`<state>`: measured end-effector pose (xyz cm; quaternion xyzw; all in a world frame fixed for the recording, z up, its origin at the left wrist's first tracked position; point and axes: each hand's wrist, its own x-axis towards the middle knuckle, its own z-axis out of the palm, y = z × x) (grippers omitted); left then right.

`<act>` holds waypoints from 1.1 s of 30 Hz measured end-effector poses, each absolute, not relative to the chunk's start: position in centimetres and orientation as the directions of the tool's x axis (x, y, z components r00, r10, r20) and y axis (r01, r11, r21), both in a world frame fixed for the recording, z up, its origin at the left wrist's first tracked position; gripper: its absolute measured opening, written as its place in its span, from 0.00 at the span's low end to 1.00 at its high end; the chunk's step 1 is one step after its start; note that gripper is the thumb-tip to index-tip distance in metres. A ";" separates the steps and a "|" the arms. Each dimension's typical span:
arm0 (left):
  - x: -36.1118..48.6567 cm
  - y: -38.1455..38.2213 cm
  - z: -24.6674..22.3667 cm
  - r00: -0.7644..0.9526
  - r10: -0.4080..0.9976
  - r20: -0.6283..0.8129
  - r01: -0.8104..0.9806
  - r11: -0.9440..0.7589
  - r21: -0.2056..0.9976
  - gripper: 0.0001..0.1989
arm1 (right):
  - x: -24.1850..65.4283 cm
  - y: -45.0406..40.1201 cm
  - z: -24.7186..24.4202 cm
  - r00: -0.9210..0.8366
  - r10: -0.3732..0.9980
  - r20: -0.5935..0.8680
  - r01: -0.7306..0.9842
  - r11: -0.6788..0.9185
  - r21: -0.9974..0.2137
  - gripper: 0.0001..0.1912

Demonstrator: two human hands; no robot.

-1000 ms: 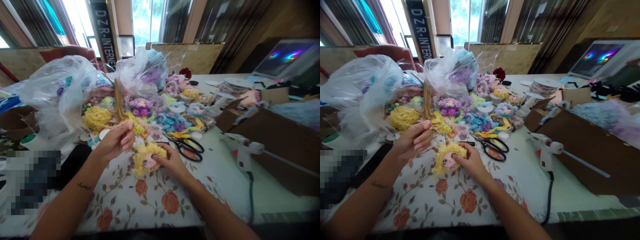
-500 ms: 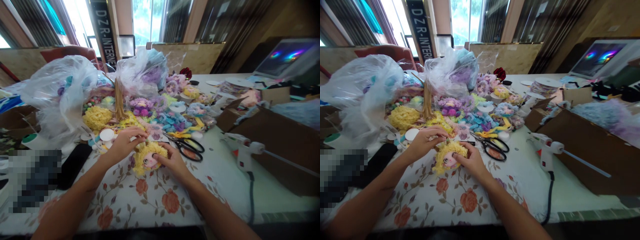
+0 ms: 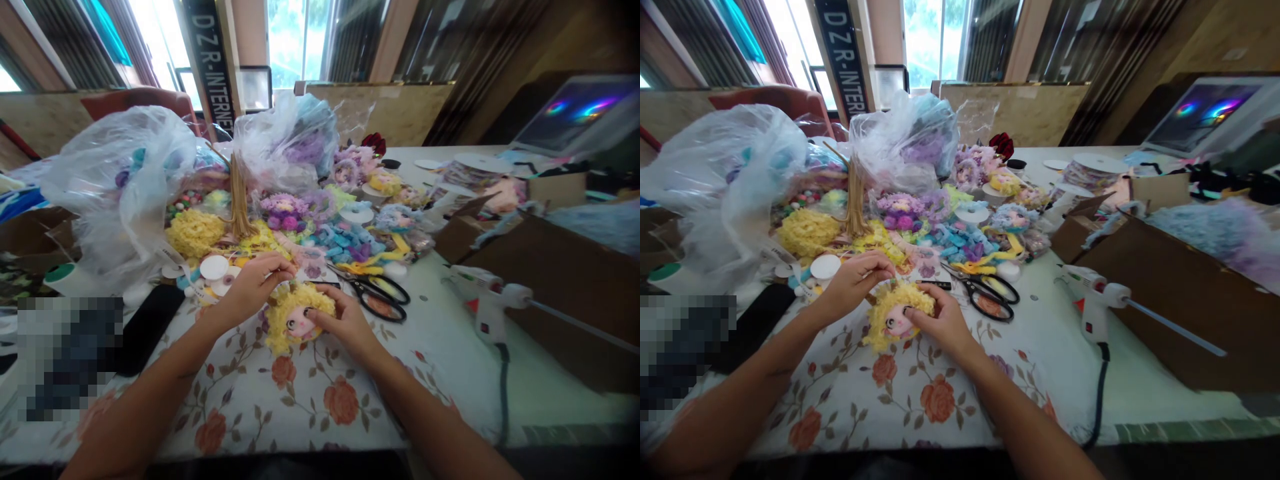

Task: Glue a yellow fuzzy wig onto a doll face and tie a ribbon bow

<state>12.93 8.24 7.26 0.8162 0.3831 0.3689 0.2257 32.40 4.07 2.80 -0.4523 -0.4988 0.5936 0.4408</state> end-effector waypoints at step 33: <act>13.5 7.9 6.6 0.251 0.967 0.055 0.399 -0.154 0.904 0.13 | 32.6 4.4 2.4 -0.178 0.983 -0.053 -0.081 -0.068 -0.994 0.22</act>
